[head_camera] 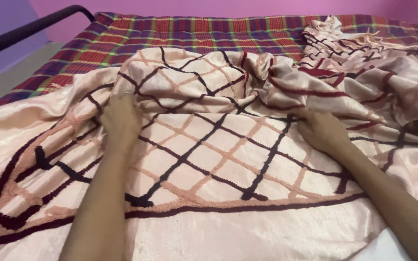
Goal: The person spreads a light-colored checkered blanket over a bed with a plaid sheet. They use both hands to unfold the fabric, smooth out wrinkles, and align the edges across the mattress surface.
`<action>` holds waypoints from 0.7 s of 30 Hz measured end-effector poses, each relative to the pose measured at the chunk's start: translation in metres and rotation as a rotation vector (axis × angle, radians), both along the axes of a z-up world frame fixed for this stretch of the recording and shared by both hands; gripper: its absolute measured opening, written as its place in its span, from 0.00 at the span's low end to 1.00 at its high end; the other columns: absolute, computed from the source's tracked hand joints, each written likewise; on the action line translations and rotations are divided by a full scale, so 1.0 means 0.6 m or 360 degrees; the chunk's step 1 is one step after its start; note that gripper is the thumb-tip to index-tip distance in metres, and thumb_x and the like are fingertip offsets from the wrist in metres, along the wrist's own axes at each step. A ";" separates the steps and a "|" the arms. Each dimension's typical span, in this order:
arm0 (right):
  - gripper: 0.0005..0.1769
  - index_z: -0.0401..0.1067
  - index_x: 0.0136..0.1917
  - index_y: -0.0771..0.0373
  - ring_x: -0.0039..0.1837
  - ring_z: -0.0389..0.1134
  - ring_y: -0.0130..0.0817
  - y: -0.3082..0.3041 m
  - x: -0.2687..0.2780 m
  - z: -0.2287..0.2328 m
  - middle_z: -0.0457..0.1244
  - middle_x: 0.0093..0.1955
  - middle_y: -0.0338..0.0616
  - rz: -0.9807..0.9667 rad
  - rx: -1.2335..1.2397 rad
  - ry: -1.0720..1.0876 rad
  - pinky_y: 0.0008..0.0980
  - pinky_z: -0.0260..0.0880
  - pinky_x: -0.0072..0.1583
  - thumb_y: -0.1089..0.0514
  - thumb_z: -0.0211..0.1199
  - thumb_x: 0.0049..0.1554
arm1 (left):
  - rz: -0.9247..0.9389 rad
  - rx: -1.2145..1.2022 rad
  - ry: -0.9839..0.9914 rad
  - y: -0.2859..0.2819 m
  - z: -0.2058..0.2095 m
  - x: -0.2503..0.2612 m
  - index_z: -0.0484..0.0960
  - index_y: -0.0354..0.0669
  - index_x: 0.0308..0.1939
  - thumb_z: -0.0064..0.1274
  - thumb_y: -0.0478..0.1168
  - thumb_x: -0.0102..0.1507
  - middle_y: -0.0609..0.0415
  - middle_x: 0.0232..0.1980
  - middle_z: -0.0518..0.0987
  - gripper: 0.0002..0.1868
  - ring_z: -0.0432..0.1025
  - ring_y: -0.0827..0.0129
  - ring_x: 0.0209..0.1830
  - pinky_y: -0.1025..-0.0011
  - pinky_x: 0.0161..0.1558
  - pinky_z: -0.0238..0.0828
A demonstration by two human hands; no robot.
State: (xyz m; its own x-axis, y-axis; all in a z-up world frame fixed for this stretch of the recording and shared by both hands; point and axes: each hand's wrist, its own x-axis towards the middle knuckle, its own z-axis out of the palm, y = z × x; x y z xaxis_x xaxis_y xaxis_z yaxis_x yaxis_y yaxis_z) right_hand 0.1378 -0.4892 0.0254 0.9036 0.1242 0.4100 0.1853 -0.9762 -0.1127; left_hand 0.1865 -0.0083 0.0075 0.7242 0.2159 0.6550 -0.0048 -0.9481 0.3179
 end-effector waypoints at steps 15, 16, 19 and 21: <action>0.27 0.70 0.71 0.42 0.52 0.73 0.56 -0.010 0.011 -0.009 0.71 0.47 0.58 -0.0017 -0.0044 0.0158 0.54 0.71 0.58 0.48 0.55 0.57 | -0.0839 0.0238 0.0347 -0.194 0.014 -0.024 0.89 0.51 0.40 0.58 0.47 0.63 0.52 0.44 0.82 0.09 0.76 0.53 0.51 0.55 0.53 0.73; 0.27 0.70 0.70 0.42 0.52 0.73 0.57 -0.009 0.010 -0.008 0.71 0.47 0.58 -0.0010 -0.0037 0.0154 0.54 0.71 0.57 0.48 0.55 0.57 | -0.0846 0.0245 0.0359 -0.194 0.007 -0.023 0.89 0.52 0.40 0.58 0.47 0.63 0.52 0.44 0.82 0.09 0.76 0.53 0.52 0.56 0.53 0.73; 0.27 0.71 0.69 0.44 0.52 0.73 0.57 -0.007 0.007 -0.007 0.71 0.46 0.59 0.0037 -0.0017 0.0117 0.54 0.71 0.57 0.49 0.56 0.56 | -0.0826 0.0221 0.0278 -0.192 -0.008 -0.019 0.88 0.53 0.45 0.56 0.50 0.64 0.50 0.52 0.81 0.12 0.73 0.54 0.58 0.52 0.57 0.70; 0.27 0.71 0.69 0.45 0.51 0.73 0.58 -0.007 0.006 -0.007 0.70 0.46 0.60 0.0053 -0.0016 0.0105 0.54 0.71 0.57 0.49 0.56 0.56 | -0.0762 0.0235 0.0409 -0.194 -0.013 -0.020 0.86 0.55 0.50 0.52 0.54 0.64 0.50 0.58 0.77 0.16 0.69 0.55 0.63 0.45 0.63 0.62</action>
State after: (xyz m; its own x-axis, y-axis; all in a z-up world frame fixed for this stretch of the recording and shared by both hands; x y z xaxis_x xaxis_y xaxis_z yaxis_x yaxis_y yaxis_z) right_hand 0.1412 -0.4931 0.0213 0.9240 0.1581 0.3482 0.2099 -0.9708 -0.1162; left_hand 0.1746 -0.1248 -0.0003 0.8590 -0.2566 0.4430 -0.3855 -0.8936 0.2298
